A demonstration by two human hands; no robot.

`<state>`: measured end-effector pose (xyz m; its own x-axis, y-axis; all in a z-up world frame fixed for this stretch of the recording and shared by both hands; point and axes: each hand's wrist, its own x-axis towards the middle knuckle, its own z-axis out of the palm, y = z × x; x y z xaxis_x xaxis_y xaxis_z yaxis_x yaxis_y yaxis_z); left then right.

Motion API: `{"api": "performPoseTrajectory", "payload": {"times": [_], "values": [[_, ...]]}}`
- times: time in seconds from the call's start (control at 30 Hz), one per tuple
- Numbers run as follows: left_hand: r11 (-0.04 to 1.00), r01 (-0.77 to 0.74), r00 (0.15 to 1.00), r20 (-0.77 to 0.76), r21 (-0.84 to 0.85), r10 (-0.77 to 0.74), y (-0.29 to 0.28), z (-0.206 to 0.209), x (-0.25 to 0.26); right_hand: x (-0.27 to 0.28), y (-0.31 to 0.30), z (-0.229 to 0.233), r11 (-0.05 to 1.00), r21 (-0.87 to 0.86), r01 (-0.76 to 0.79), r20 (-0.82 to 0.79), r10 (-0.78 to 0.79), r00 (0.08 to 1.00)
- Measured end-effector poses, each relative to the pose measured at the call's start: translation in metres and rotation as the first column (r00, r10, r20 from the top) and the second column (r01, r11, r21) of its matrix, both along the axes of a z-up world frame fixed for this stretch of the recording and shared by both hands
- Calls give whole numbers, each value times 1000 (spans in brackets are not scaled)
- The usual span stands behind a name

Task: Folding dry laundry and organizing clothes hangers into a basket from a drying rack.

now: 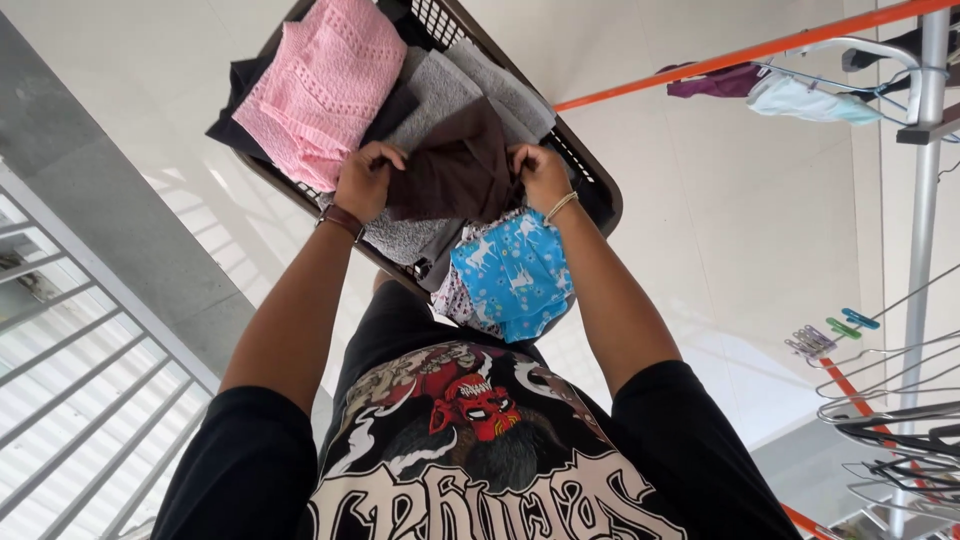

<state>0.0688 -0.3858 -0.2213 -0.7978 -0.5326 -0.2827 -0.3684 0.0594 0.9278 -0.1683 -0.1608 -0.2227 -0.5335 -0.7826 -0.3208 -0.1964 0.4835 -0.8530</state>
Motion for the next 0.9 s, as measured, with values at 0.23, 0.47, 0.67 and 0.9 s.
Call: {"api": "performPoseTrajectory", "payload": {"times": [0.23,0.47,0.67,0.9], "values": [[996,-93,991,95,15,91,-2,8,1,11,-13,54,995,63,-71,105,64,992],[918,-385,841,444,91,309,-6,-24,-29,-12,15,-76,993,105,-45,154,29,988],[598,-642,766,415,480,491,-23,48,-32,14,-9,6,795,161,585,872,-392,293],[424,-624,780,556,656,288,50,102,-7,58,-10,80,698,343,629,873,-485,62]]}}
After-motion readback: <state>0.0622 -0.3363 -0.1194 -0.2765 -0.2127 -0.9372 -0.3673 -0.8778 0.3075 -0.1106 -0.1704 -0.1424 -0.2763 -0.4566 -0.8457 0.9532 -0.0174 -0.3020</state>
